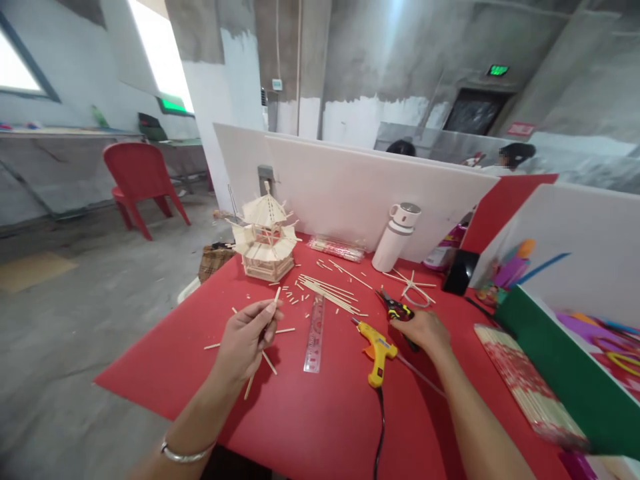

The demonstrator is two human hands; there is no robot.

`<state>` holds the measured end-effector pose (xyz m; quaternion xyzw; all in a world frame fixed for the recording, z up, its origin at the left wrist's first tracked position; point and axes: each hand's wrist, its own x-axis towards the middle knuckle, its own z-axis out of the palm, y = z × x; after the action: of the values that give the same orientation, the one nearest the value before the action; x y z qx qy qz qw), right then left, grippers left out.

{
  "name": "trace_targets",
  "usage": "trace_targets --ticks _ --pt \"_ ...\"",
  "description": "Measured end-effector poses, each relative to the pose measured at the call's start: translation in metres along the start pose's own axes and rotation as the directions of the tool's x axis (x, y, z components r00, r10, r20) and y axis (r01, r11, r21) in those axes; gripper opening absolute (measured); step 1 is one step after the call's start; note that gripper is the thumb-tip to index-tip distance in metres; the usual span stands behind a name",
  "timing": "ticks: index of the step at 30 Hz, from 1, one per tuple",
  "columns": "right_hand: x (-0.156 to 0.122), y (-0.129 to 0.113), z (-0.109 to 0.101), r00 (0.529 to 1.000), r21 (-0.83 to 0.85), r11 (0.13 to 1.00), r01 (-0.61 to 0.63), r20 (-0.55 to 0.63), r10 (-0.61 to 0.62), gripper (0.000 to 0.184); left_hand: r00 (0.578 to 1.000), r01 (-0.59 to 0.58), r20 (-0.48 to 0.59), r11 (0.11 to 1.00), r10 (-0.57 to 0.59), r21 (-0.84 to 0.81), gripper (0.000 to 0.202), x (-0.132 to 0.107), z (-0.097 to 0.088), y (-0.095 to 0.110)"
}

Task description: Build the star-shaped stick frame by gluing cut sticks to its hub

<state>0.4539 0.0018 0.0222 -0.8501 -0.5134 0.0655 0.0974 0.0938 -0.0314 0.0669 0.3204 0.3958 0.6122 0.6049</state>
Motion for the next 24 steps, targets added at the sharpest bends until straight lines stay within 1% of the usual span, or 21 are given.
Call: trace_targets --ticks 2,4,5,6,7,8,9,10,11,12,14,17,19,21,24 --pt "-0.011 -0.005 -0.012 0.999 0.067 0.997 0.035 0.028 -0.037 0.061 1.000 -0.019 0.001 1.000 0.019 0.006 0.030 -0.001 -0.004 0.003" --pt "-0.032 -0.016 -0.024 0.992 0.219 0.972 0.081 0.072 -0.099 0.059 0.999 -0.034 0.009 0.999 0.033 0.008 0.029 -0.002 -0.007 0.005" --pt "-0.046 -0.025 -0.029 0.979 0.465 0.881 0.092 0.119 -0.165 0.058 0.999 -0.037 0.013 0.999 0.037 0.009 0.029 -0.003 -0.009 0.005" --pt "-0.062 -0.035 -0.033 0.955 0.668 0.742 0.044 0.190 -0.228 0.058 0.999 -0.037 0.018 0.999 0.037 0.012 0.029 -0.003 -0.010 0.006" --pt "-0.079 -0.048 -0.035 0.916 0.792 0.610 -0.031 0.266 -0.299 0.060 0.999 -0.035 0.024 0.999 0.035 0.017 0.029 -0.004 -0.012 0.006" --pt "-0.096 -0.062 -0.036 0.857 0.846 0.525 -0.096 0.338 -0.388 0.061 0.999 -0.034 0.029 0.999 0.033 0.024 0.029 -0.005 -0.014 0.007" --pt "-0.112 -0.077 -0.036 0.804 0.854 0.505 -0.123 0.384 -0.454 0.060 0.999 -0.034 0.033 0.999 0.032 0.035 0.030 -0.007 -0.017 0.008" --pt "-0.128 -0.092 -0.034 0.768 0.853 0.514 -0.088 0.387 -0.511 0.056 0.999 -0.037 0.036 0.998 0.035 0.050 0.030 -0.008 -0.021 0.009" --pt "-0.142 -0.107 -0.032 0.724 0.845 0.534 -0.028 0.385 -0.572 0.052 0.998 -0.043 0.037 0.997 0.041 0.066 0.031 -0.011 -0.025 0.011" --pt "-0.154 -0.121 -0.029 0.693 0.837 0.546 0.043 0.368 -0.619 0.051 0.998 -0.055 0.035 0.995 0.052 0.085 0.031 -0.013 -0.030 0.013" --pt "-0.174 -0.144 -0.024 0.688 0.789 0.588 0.181 0.326 -0.649 0.055 0.996 -0.087 0.040 0.987 0.082 0.137 0.029 -0.019 -0.041 0.019" --pt "-0.191 -0.166 -0.021 0.692 0.707 0.618 0.343 0.255 -0.675 0.058 0.990 -0.138 0.063 0.958 0.127 0.249 0.028 -0.030 -0.057 0.029" --pt "-0.197 -0.172 -0.022 0.683 0.669 0.622 0.406 0.230 -0.693 0.055 0.986 -0.166 0.083 0.934 0.147 0.315 0.028 -0.036 -0.065 0.034" --pt "-0.201 -0.175 -0.023 0.677 0.636 0.627 0.449 0.217 -0.704 0.054 0.982 -0.184 0.101 0.920 0.158 0.345 0.028 -0.040 -0.071 0.037" --pt "-0.205 -0.177 -0.025 0.685 0.590 0.647 0.484 0.204 -0.699 0.056 0.979 -0.197 0.124 0.914 0.163 0.355 0.027 -0.042 -0.075 0.038"
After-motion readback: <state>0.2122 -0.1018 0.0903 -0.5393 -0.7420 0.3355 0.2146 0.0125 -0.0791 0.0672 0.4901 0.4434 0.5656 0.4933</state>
